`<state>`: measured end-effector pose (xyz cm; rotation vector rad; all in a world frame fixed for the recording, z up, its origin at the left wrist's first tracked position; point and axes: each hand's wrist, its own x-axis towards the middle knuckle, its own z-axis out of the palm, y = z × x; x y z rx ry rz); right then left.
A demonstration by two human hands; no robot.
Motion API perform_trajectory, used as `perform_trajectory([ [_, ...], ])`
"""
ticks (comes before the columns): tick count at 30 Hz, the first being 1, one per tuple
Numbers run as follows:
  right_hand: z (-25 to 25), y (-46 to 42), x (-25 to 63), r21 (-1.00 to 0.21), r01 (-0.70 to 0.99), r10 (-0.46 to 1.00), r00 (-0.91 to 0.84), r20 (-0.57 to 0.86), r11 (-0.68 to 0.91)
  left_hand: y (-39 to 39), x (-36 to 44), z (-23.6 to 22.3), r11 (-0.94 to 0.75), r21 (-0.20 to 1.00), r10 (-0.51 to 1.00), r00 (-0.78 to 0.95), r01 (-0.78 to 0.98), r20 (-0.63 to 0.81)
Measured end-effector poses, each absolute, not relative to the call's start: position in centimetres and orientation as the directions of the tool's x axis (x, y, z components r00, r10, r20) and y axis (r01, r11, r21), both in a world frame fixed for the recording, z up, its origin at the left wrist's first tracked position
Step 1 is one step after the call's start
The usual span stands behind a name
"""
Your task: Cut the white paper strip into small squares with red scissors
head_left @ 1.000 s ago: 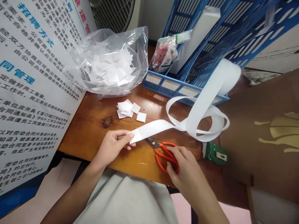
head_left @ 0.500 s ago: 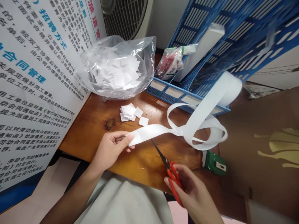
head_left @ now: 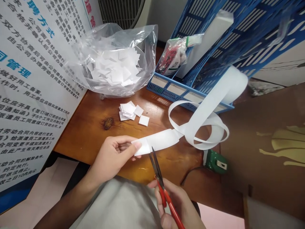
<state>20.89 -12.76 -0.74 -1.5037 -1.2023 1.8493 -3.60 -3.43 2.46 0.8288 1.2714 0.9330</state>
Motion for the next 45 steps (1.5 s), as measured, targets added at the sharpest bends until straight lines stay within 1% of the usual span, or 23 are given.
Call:
perform_trajectory([
  [5, -0.5, -11.0, 18.8, -0.850, 0.106, 0.776, -0.363, -0.516, -0.516, -4.0, -3.1, 2.8, 0.411, 0.909, 0.911, 0.019, -0.069, -0.411],
  [12, -0.2, -10.9, 18.8, -0.832, 0.050, 0.739, -0.431, -0.518, -0.553, -4.5, -3.2, 2.9, 0.399, 0.916, 0.916, -0.012, -0.046, -0.400],
  [17, -0.3, -11.1, 18.6, -0.835, 0.031, 0.743, -0.439, -0.505, -0.549, -4.6, -3.1, 2.8, 0.390, 0.920, 0.920, -0.021, -0.032, -0.391],
  [24, -0.3, -10.8, 18.4, -0.816, 0.047, 0.744, -0.383, -0.548, -0.577, -4.8, -3.0, 2.8, 0.364, 0.931, 0.931, -0.031, 0.013, -0.364],
  [29, -0.1, -10.6, 18.5, -0.823, 0.044, 0.755, -0.372, -0.539, -0.566, -4.8, -2.9, 2.7, 0.350, 0.936, 0.936, -0.025, 0.029, -0.350],
  [34, -0.8, -10.9, 18.6, -0.823, 0.039, 0.747, -0.396, -0.534, -0.567, -4.8, -2.8, 2.7, 0.342, 0.938, 0.940, -0.023, 0.056, -0.342],
  [41, -0.4, -11.0, 18.9, -0.826, 0.005, 0.734, -0.455, -0.504, -0.563, -4.7, -2.9, 2.8, 0.349, 0.936, 0.937, -0.020, 0.044, -0.349],
  [45, -0.4, -11.0, 18.9, -0.829, 0.022, 0.733, -0.455, -0.506, -0.559, -4.6, -2.8, 2.7, 0.343, 0.938, 0.939, -0.026, 0.050, -0.342],
])
